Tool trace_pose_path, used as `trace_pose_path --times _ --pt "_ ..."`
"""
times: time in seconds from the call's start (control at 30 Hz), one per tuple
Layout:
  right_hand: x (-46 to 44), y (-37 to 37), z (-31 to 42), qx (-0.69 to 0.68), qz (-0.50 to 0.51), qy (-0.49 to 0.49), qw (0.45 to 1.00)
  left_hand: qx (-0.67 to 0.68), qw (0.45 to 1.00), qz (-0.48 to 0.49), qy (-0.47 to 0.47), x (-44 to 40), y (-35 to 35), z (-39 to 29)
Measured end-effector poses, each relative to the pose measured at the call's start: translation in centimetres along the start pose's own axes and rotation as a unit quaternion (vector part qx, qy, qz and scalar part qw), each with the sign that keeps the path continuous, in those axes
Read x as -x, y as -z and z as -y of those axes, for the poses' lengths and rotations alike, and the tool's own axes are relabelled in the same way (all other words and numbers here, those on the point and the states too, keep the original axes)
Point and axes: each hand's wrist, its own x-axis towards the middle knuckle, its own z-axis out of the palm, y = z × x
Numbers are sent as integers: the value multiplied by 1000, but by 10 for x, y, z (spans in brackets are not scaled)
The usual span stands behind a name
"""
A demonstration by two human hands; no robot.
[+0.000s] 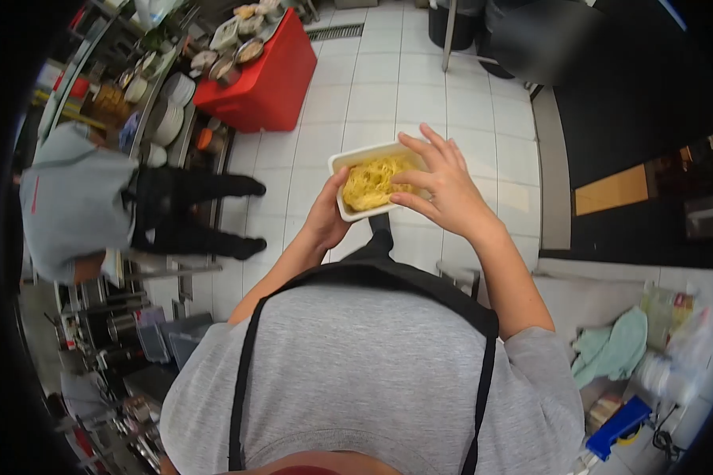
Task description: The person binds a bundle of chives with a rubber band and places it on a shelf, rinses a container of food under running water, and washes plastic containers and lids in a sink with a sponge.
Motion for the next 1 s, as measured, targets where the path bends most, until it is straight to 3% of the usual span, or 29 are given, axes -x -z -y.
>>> trace_pose_path --times 0.07,0.27,0.43,0.6,0.67,0.73,0.87,0.93,0.97,1.0 --pt "-54 -12 -40 -56 -22 7 998 -4 1000 -12 2 -56 20 -19" --pt "-205 -6 -136 -20 -14 20 999 19 999 11 38 -205 45 -100" --pt "-288 20 -224 -45 -43 -84 995 -68 994 36 71 -332 25 -179" --pt "-363 0 -330 -96 -95 -137 981 -73 993 71 66 -479 31 -223" --pt "-433 -2 -395 -217 -94 -185 954 -42 993 75 80 -560 33 -256" --pt "-491 1 -436 -262 -72 -209 939 -55 995 -15 76 -598 23 -292" --pt "-631 19 -514 -207 -30 -133 969 -3 1000 -24 16 -693 46 -360" --pt "-697 30 -531 -232 160 -164 945 26 998 -39 -45 -732 57 -386" --pt "-724 24 -539 -228 171 -162 945 51 997 -49 -44 -744 65 -401" --pt "-749 14 -555 -240 155 -98 953 73 995 -59 -43 -759 69 -416"
